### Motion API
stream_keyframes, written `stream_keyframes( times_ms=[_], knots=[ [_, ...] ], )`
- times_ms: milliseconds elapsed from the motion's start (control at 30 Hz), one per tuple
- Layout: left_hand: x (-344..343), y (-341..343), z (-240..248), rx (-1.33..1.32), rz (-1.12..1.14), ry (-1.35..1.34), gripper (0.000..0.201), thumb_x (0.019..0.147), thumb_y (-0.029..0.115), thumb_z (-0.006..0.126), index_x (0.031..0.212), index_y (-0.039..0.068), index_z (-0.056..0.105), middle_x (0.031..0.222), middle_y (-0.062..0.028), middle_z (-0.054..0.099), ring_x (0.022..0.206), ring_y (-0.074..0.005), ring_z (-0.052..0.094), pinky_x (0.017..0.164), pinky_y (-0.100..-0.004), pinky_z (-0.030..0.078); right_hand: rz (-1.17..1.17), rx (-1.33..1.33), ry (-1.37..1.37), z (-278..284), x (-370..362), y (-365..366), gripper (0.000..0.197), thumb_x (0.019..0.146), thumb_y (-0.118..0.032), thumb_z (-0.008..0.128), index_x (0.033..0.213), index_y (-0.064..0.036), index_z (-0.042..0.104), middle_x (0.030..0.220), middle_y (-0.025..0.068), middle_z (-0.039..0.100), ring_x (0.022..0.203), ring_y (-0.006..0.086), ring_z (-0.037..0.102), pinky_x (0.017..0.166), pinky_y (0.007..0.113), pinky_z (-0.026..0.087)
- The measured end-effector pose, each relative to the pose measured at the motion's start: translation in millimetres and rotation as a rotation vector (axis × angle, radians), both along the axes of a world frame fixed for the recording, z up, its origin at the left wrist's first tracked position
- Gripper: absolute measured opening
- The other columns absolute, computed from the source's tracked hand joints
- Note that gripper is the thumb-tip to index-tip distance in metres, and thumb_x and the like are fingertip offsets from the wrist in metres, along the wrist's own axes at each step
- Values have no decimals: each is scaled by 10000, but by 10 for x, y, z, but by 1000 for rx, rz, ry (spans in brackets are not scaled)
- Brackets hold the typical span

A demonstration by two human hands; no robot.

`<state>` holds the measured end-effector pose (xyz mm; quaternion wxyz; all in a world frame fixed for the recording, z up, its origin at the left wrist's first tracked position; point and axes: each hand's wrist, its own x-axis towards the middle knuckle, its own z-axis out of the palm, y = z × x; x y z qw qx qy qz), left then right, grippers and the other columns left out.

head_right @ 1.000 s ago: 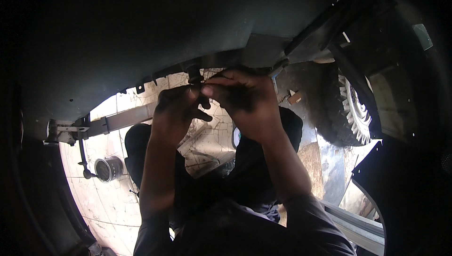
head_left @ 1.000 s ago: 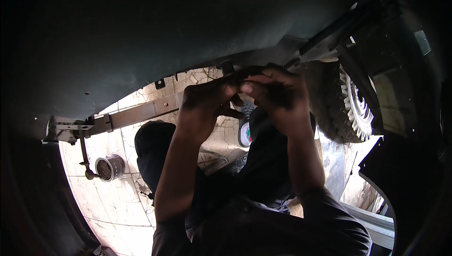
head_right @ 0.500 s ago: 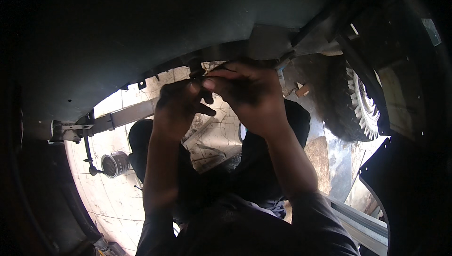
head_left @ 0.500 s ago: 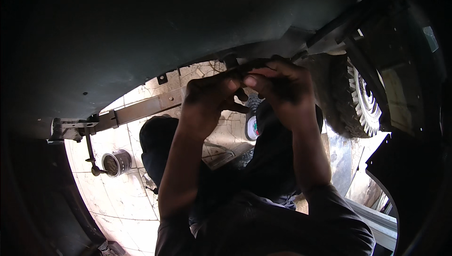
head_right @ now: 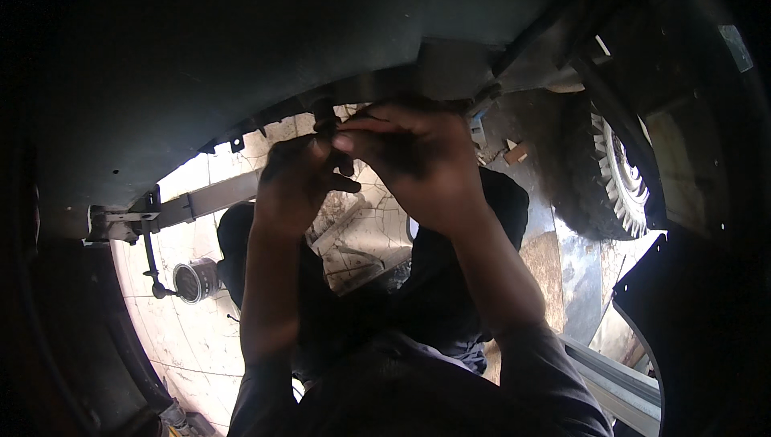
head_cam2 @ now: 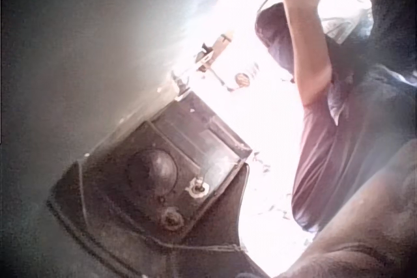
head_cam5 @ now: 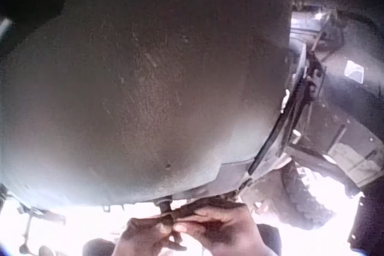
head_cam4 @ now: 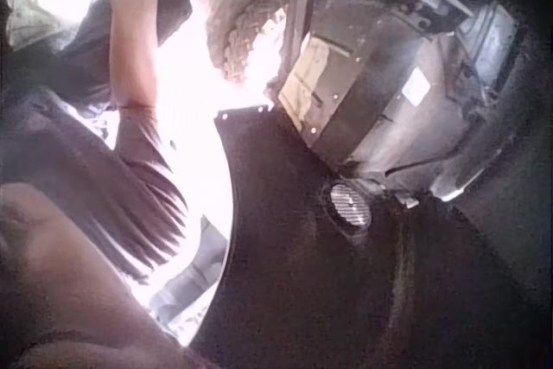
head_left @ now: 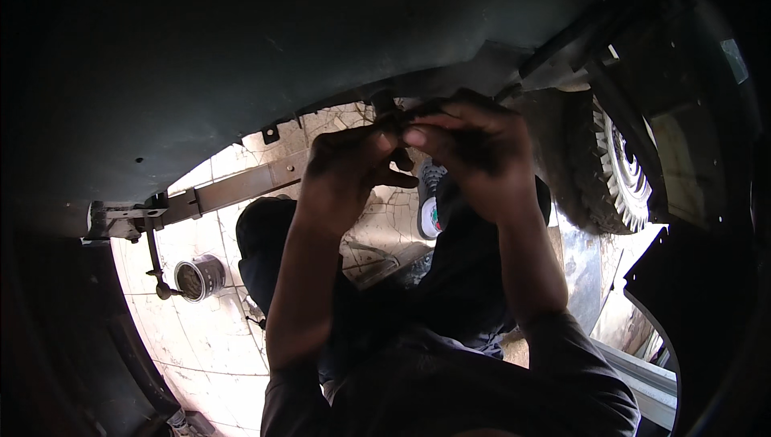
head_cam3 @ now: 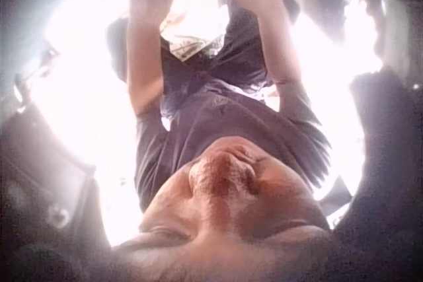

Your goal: The person lies on the floor beneath a vehicle and uses their hands to manipulate a small component attached to the undercarriage. They repeatedly adjust and tighten the part, occasionally using a hammer to tap it into place.

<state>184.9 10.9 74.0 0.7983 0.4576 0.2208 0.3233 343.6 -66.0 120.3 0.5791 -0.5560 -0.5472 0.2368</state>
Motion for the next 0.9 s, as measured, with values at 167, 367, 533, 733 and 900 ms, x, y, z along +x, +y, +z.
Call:
stream_keyframes(
  times_ms=[167,367,533,733,900],
  knots=[
    [45,4,8,-32,20,-46,378,1010,303,578,1117,-58,613,931,-119,648,825,-197,669,677,-347,624,58,-111,57,140,40,60,154,842,-15,771,989,20,739,894,77,702,852,125,677,754,257,531],
    [42,26,-36,-1,-12,-77,347,1001,288,604,1094,-46,612,892,-114,644,802,-185,666,673,-338,635,73,-58,15,115,80,60,172,830,-23,780,997,8,750,876,75,699,813,132,678,729,248,528],
    [8,29,-47,15,-28,17,421,981,375,626,1104,-28,620,894,-108,644,804,-181,661,681,-357,633,24,-21,-93,43,46,-43,169,835,-38,784,989,17,743,882,83,711,820,135,692,709,245,531],
    [60,-16,-3,-71,-4,-50,359,1011,306,584,1087,-43,621,873,-110,646,770,-181,679,668,-348,640,14,-30,-7,85,27,19,148,828,-71,785,956,0,759,835,98,732,748,139,701,668,262,535],
    [47,-17,-27,-94,-4,-38,340,1008,288,585,1090,-40,624,883,-110,667,799,-205,704,655,-350,637,66,-48,64,18,67,57,172,830,-35,778,994,10,747,884,93,718,798,144,697,711,255,543]
  ],
)
